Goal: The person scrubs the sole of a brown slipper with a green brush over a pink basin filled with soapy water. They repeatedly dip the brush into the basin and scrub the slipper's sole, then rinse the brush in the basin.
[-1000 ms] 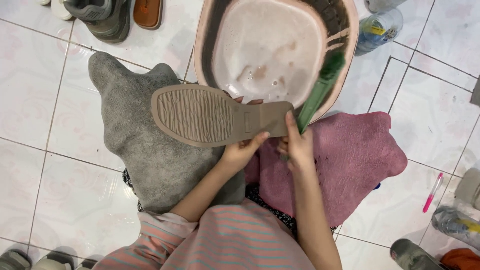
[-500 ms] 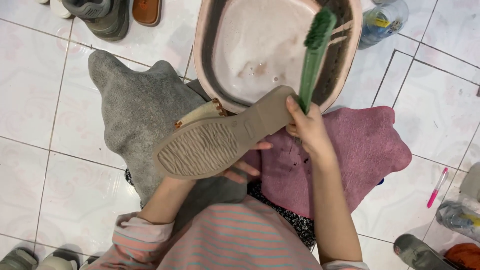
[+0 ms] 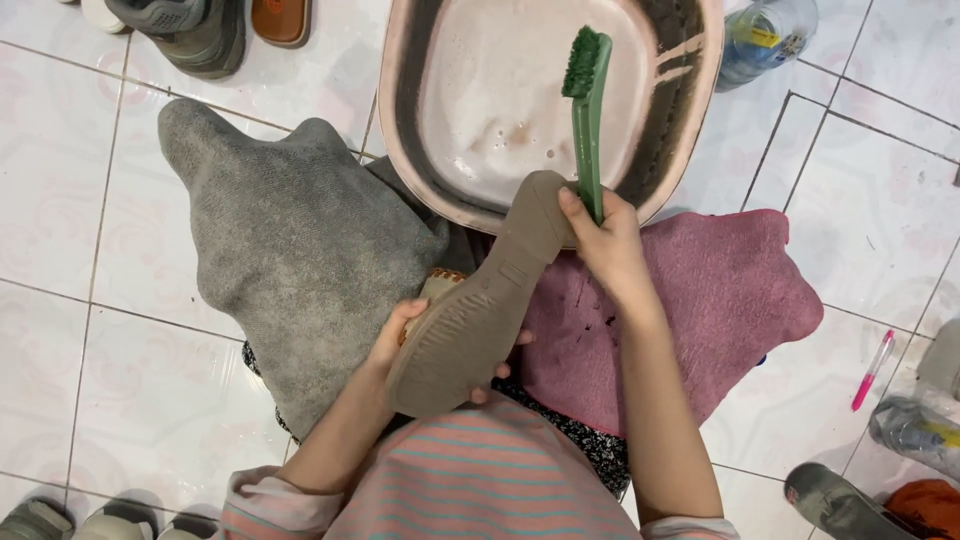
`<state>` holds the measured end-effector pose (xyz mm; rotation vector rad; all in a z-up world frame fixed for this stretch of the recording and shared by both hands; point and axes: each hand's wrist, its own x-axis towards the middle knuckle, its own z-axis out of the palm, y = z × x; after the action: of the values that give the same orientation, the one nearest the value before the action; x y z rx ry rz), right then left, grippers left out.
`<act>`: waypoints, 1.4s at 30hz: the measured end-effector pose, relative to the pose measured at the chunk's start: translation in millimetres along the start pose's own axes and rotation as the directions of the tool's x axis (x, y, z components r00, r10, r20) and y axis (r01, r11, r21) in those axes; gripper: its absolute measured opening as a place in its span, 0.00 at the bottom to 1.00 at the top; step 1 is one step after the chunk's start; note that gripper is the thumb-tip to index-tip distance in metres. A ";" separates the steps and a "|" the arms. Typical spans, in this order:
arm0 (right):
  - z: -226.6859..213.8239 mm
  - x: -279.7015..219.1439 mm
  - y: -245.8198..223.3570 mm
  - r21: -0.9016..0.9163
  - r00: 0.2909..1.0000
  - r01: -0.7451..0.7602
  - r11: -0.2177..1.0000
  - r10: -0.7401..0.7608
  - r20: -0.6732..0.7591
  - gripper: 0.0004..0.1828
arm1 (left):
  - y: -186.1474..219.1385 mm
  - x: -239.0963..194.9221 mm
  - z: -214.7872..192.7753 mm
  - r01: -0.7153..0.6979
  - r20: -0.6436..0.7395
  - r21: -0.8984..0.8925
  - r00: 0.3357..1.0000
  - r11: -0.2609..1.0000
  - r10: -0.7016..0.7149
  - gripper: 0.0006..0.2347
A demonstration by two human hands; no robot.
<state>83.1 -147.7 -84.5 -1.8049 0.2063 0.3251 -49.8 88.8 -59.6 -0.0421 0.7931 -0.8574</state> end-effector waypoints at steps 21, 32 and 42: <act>-63.9 -38.2 -80.0 -0.493 0.968 0.240 0.837 -0.248 0.049 0.22 | -18.1 -4.9 36.5 -0.041 -0.091 -0.143 0.995 0.989 0.028 0.32; -18.0 -69.2 -90.5 -0.817 0.962 0.197 0.542 0.052 0.267 0.13 | -12.4 -2.0 55.1 -0.126 -0.145 -0.146 0.984 0.981 0.105 0.26; -28.3 -56.4 -120.6 -0.852 0.865 0.330 0.407 0.230 0.446 0.18 | -12.3 -5.6 65.5 -0.157 -0.192 -0.095 0.972 0.983 0.137 0.23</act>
<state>70.1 -146.0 51.0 -2.7343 -0.5523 1.0212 -18.2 66.8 -5.0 -0.0003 1.0052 -0.6825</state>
